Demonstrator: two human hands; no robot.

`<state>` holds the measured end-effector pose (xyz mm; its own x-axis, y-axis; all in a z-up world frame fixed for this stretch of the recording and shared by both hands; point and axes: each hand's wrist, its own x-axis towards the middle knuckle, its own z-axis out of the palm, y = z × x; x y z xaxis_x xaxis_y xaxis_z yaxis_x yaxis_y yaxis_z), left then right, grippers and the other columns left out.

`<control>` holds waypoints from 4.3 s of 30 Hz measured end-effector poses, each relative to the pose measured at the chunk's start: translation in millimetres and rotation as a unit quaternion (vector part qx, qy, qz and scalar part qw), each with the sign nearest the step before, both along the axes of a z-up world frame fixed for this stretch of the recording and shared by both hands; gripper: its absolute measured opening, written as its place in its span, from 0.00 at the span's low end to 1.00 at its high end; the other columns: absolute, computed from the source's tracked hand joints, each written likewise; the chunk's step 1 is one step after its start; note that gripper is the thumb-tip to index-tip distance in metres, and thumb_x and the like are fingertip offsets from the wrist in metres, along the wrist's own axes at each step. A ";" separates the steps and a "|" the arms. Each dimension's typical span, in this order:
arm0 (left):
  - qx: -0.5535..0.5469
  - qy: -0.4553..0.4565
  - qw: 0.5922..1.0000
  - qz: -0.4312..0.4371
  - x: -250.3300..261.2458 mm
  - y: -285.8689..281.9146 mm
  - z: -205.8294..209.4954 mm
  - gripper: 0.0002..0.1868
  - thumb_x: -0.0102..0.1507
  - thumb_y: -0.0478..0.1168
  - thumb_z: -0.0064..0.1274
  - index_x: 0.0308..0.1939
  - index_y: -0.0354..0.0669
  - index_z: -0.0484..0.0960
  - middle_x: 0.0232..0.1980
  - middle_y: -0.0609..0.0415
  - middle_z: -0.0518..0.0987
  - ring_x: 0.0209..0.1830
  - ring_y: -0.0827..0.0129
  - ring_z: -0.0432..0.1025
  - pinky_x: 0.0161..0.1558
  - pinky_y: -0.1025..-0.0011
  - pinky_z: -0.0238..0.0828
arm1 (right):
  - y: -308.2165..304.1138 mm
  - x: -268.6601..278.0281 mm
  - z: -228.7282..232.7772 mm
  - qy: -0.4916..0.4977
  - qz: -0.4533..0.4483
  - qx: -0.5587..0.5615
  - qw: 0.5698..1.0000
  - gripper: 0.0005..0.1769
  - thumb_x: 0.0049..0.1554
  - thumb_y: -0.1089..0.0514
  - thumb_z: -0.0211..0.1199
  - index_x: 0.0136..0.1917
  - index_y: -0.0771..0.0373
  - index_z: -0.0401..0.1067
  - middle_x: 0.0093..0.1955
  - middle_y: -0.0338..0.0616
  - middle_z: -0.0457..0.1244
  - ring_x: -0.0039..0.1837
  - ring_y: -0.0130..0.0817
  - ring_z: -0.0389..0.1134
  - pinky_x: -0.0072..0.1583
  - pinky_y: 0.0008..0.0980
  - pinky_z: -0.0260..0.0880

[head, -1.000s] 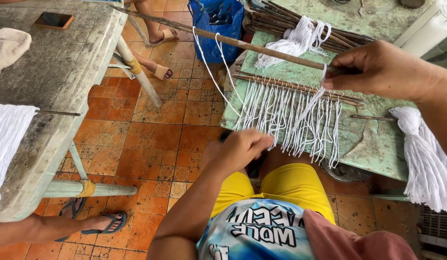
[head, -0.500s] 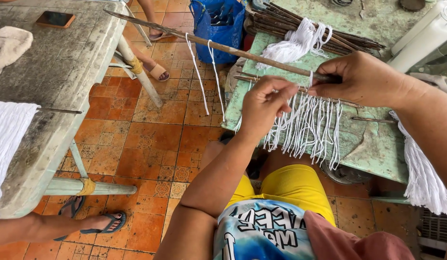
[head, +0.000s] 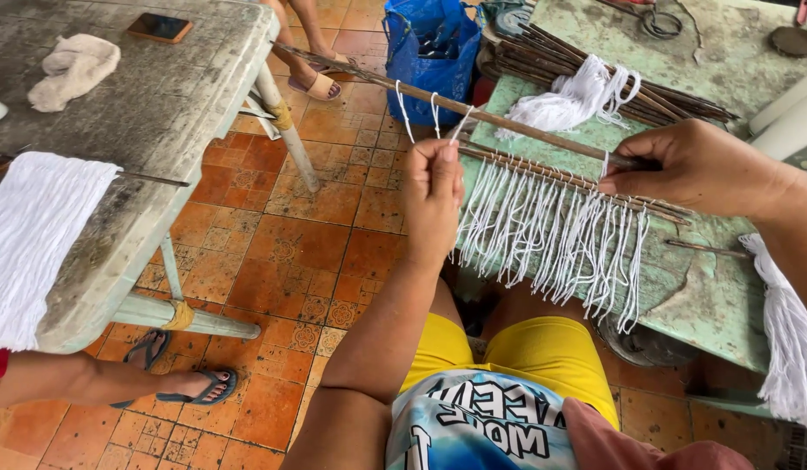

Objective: Tying individual candle wicks onto a wooden stick to prepare them for dipping.

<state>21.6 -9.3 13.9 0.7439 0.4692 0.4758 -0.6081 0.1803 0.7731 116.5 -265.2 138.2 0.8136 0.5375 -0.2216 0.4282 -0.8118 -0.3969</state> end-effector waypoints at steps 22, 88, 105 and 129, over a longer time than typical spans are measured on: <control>0.237 0.090 0.959 -0.129 -44.3 -25.7 -19.6 0.27 0.68 0.43 0.55 0.71 0.47 0.69 0.67 0.46 0.76 0.29 0.75 0.79 0.23 0.85 0.60 | 47.2 -23.0 -22.1 0.041 0.067 0.055 0.995 0.08 0.57 0.54 0.71 0.40 0.59 0.83 0.29 0.40 0.69 0.29 0.29 0.61 0.35 0.29 0.61; 0.237 0.143 0.957 -0.089 -30.0 -33.3 9.9 0.21 0.73 0.54 0.38 0.59 0.50 0.80 0.60 0.58 0.84 0.33 0.72 0.72 0.39 0.68 0.73 | 30.9 -28.8 -11.4 0.057 0.087 0.171 0.980 0.12 0.62 0.53 0.60 0.57 0.56 0.76 0.26 0.36 0.59 0.27 0.27 0.58 0.33 0.28 0.61; 0.225 0.118 0.967 0.025 -25.1 -33.3 -9.8 0.18 0.76 0.47 0.34 0.59 0.49 0.78 0.40 0.63 0.73 0.24 0.76 0.61 0.25 0.75 0.58 | 29.3 -31.4 -3.7 0.000 0.102 0.187 0.977 0.24 0.62 0.58 0.59 0.71 0.51 0.75 0.36 0.36 0.66 0.29 0.27 0.54 0.35 0.28 0.60; 0.290 0.339 0.895 0.028 -101.1 97.8 3.5 0.09 0.69 0.43 0.50 0.45 0.54 0.86 0.53 0.62 0.87 0.31 0.76 0.76 0.36 0.76 0.76 | -49.5 -55.2 30.8 -0.073 -0.013 0.098 0.992 0.22 0.58 0.59 0.61 0.66 0.50 0.79 0.56 0.35 0.74 0.51 0.25 0.68 0.58 0.29 0.65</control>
<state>-79.5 88.5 17.4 0.9371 0.3345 0.0998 0.0398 -0.3863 0.9215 61.4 -314.6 169.0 0.8438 0.5367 0.0058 0.4722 -0.7371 -0.4835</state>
